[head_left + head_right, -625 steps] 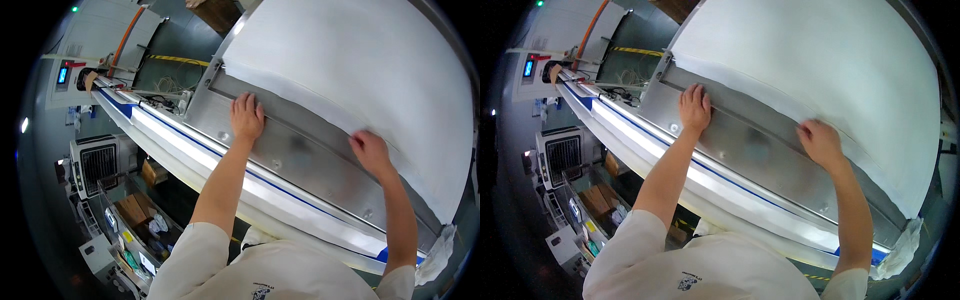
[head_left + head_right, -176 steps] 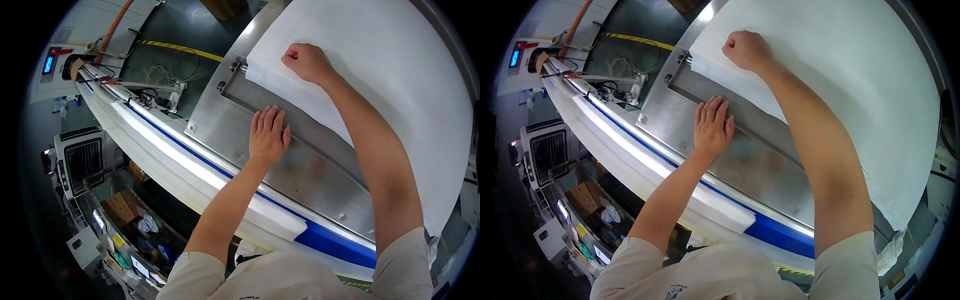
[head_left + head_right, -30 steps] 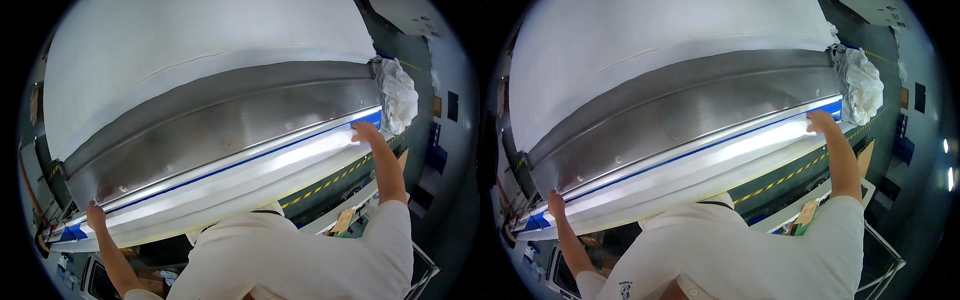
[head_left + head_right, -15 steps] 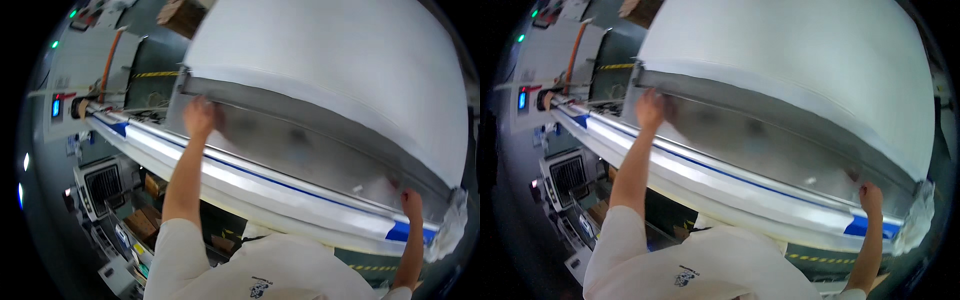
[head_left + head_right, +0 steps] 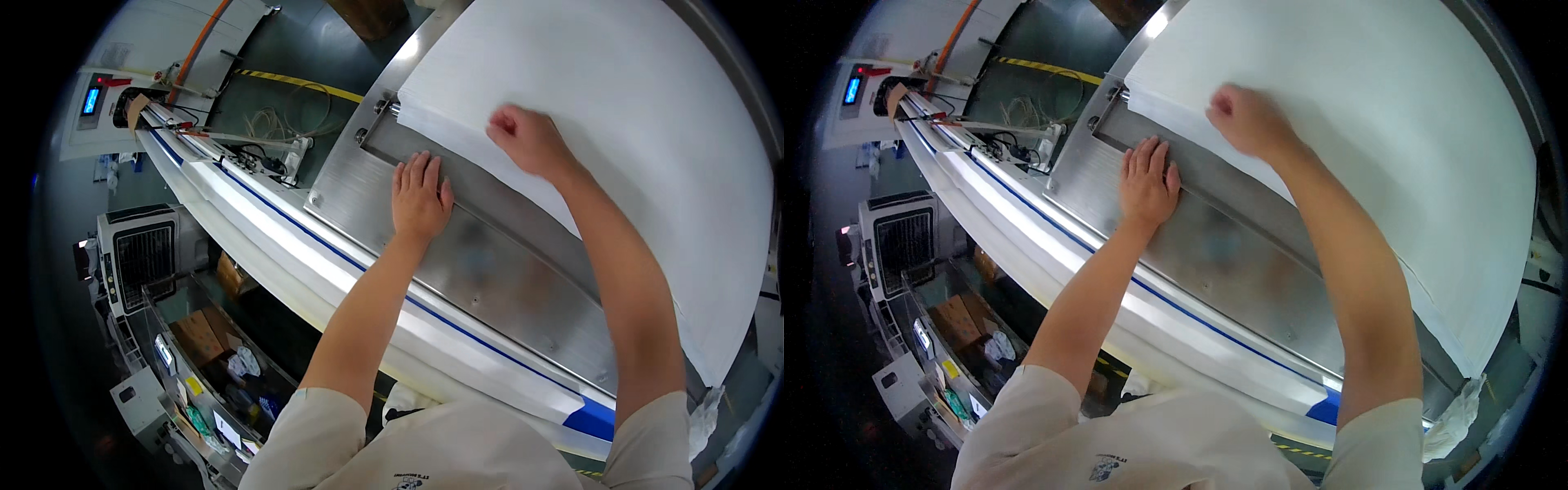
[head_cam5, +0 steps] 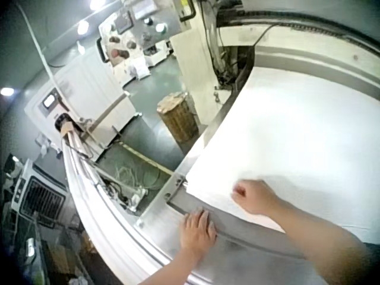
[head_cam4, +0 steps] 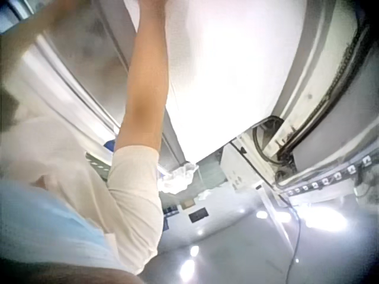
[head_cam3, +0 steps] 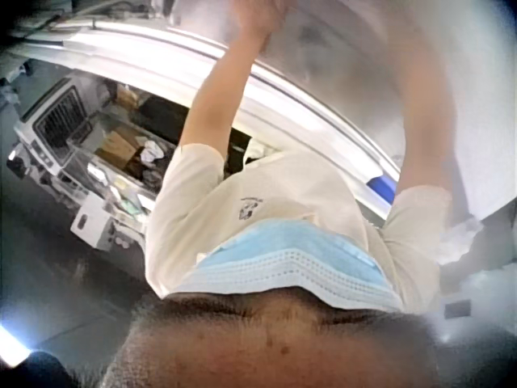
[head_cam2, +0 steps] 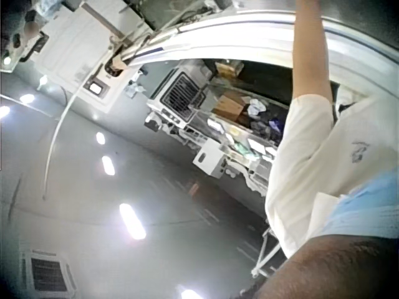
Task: The person repeatedly folds a large white sheet on a metal table in a factory setting. They align the sheet, fold it in half, and smooth it down with their hands. This process is repeated multiple times.
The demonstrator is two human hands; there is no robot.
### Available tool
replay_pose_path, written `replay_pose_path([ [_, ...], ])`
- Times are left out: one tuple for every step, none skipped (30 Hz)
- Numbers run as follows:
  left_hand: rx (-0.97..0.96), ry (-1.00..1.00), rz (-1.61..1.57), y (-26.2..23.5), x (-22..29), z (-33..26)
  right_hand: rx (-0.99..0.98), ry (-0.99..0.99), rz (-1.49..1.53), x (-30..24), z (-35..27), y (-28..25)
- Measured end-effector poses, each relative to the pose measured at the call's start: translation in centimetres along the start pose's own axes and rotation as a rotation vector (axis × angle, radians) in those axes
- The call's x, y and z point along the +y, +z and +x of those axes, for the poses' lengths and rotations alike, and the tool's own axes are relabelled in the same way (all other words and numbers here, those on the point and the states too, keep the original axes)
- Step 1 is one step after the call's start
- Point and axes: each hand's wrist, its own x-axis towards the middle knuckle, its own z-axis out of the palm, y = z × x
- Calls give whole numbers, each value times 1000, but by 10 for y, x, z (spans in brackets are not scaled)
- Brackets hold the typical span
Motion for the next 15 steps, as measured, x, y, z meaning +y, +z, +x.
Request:
replay_pose_path([
  [-12, -10, -12, 1, 2, 2, 31, -34, 12, 1, 22, 7],
  [-16, -17, -19, -1, 2, 2, 57, -71, 29, -1, 40, 14],
  [-17, -23, -27, -1, 0, 2, 50, -61, 23, -4, 54, 19],
  [-17, -26, -38, -1, -1, 2, 46, -48, 14, -6, 67, 22],
  [-23, -36, -37, -1, -3, 2, 38, -38, 10, -8, 75, 26],
  [-29, -44, -39, -1, -4, 1, 26, -26, -15, -8, 80, 28],
  [-35, -50, -43, 0, -5, 1, 16, -12, -41, -7, 84, 28],
  [-40, -52, -43, 0, -6, 1, 6, -1, -65, -8, 86, 30],
  [-45, -53, -43, 0, -7, 1, 15, -3, -73, -8, 87, 31],
  [-51, -53, -45, 0, -7, 1, 25, -4, -82, -7, 87, 32],
  [-50, -53, -41, 0, -7, 2, 38, -6, -91, -7, 88, 33],
  [-49, -52, -38, 0, -7, 2, 48, 5, -94, -7, 88, 33],
  [-48, -52, -36, 0, -7, 3, 58, 17, -98, -6, 87, 34],
  [-52, -66, -61, 0, -6, 4, 72, 28, -102, -5, 87, 33],
  [-56, -79, -88, -1, -6, 6, 93, 21, -121, -3, 87, 32],
])
